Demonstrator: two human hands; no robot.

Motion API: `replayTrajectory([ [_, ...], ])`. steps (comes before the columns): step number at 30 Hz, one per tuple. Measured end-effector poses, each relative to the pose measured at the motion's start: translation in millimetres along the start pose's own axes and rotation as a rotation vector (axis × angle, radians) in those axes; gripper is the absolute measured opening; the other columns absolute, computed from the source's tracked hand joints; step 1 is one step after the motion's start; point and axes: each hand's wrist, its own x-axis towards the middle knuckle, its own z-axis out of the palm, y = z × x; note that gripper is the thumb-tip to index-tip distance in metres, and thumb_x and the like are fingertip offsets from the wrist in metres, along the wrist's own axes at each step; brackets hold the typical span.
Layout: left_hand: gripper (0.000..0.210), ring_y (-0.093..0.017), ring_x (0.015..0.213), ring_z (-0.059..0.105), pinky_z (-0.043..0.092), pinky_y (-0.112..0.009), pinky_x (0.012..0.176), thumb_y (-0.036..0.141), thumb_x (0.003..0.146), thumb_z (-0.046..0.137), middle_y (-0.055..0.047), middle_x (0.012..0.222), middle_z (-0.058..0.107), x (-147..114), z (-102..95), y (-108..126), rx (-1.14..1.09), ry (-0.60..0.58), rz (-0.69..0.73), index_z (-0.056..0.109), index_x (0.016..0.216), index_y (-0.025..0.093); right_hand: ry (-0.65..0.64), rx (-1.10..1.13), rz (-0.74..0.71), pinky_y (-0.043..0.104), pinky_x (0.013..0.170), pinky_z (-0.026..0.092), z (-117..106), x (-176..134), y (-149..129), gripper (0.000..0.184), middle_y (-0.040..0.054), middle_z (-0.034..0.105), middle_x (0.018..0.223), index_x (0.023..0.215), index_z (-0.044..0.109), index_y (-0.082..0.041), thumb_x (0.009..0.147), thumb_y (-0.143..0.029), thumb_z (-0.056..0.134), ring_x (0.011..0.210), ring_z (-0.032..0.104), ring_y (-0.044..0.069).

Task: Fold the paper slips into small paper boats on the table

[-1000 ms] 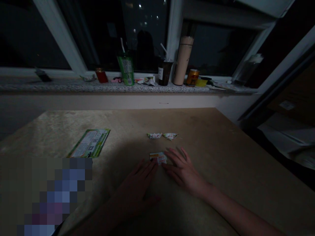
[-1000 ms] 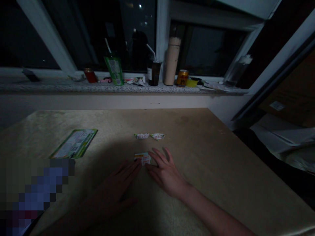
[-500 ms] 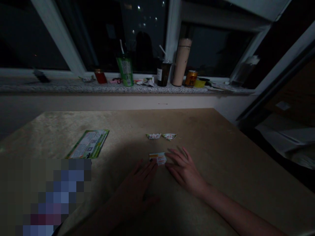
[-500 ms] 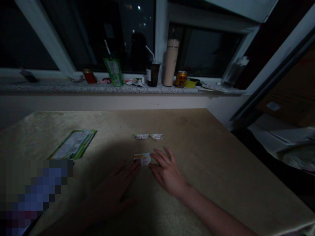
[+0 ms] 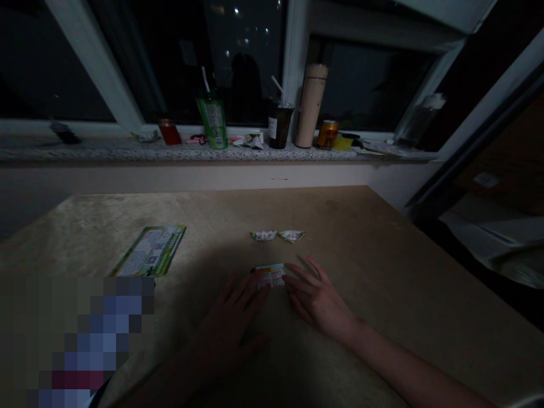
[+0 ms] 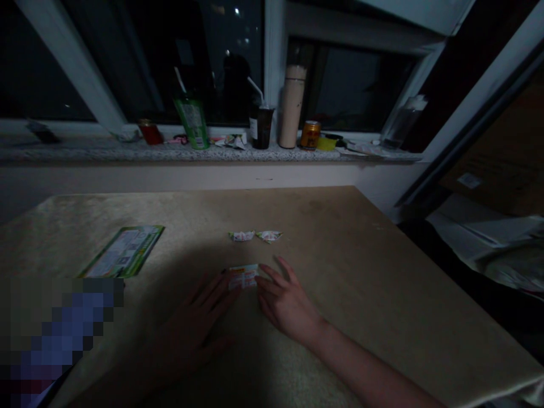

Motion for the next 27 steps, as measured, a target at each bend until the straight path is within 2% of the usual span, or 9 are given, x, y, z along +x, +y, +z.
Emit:
replayTrajectory([
  [3,0.066,-0.03,0.139,0.017,0.008,-0.053,0.112,0.054,0.092,0.042,-0.008,0.153,0.021,-3.3,2.3,-6.3,0.065,0.028,0.0,0.023,0.147,0.024,0.009,0.04,0.005,0.052,0.115,0.016,2.3,-0.1,0.5,0.025,0.0029,0.069,0.109,0.107,0.065,-0.021,0.093,-0.02,0.044,0.123,0.048,0.02],
  [7,0.069,-0.029,0.138,0.023,0.006,-0.052,0.112,0.057,0.091,0.041,-0.01,0.151,0.026,-5.0,4.2,-10.7,0.129,0.048,0.032,0.024,0.147,0.02,0.012,0.104,0.011,0.052,0.113,0.017,2.5,0.9,2.2,0.024,0.0037,0.069,0.108,0.105,0.065,-0.02,0.093,-0.018,0.044,0.114,0.055,0.019],
  [11,0.068,-0.026,0.135,0.029,0.004,-0.05,0.113,0.056,0.092,0.038,-0.009,0.148,0.033,-3.5,1.8,-8.7,0.122,0.036,0.081,0.024,0.146,0.017,-0.009,0.174,0.059,0.046,0.108,0.03,-0.9,7.4,4.3,0.023,0.0044,0.068,0.108,0.109,0.063,-0.02,0.092,-0.021,0.048,0.107,0.058,0.018],
  [14,0.068,-0.026,0.135,0.031,0.005,-0.05,0.113,0.055,0.092,0.039,-0.009,0.148,0.033,-2.7,-0.3,-6.9,0.104,0.026,0.071,0.024,0.146,0.017,-0.038,0.175,0.113,0.039,0.102,0.038,0.6,18.3,7.2,0.035,0.0077,0.06,0.124,0.125,0.053,-0.019,0.091,-0.025,0.051,0.116,0.051,0.02],
  [16,0.068,-0.027,0.134,0.032,0.008,-0.051,0.112,0.056,0.091,0.04,-0.01,0.148,0.034,-2.4,-0.7,-6.9,0.084,0.024,0.063,0.024,0.146,0.018,-0.077,0.135,0.118,0.041,0.105,0.035,5.5,26.5,10.3,0.044,0.0096,0.054,0.131,0.133,0.046,-0.017,0.09,-0.027,0.052,0.122,0.046,0.022],
  [20,0.061,-0.028,0.133,0.033,0.012,-0.054,0.111,0.047,0.091,0.045,-0.008,0.147,0.036,-1.5,0.1,-8.6,0.052,0.046,0.042,0.028,0.144,0.022,-0.123,0.042,0.101,0.049,0.109,0.024,16.3,37.2,17.6,0.04,0.0105,0.05,0.135,0.131,0.048,-0.019,0.092,-0.031,0.049,0.129,0.038,0.024],
  [24,0.053,-0.027,0.13,0.037,0.024,-0.05,0.109,0.036,0.091,0.048,-0.009,0.145,0.039,0.5,1.9,-9.1,-0.003,0.149,-0.037,0.034,0.14,0.021,-0.119,0.117,0.052,0.049,0.111,0.017,16.8,40.2,19.6,0.039,0.0086,0.054,0.131,0.127,0.051,-0.02,0.088,-0.027,0.055,0.128,0.04,0.023],
  [27,0.051,-0.027,0.127,0.041,0.032,-0.047,0.106,0.032,0.091,0.048,-0.01,0.14,0.044,2.5,4.6,-9.3,-0.115,0.257,-0.151,0.033,0.138,0.019,-0.067,0.276,0.068,0.048,0.11,0.018,14.7,43.3,16.9,0.037,0.0073,0.059,0.123,0.118,0.055,-0.021,0.082,-0.02,0.062,0.121,0.048,0.021],
])
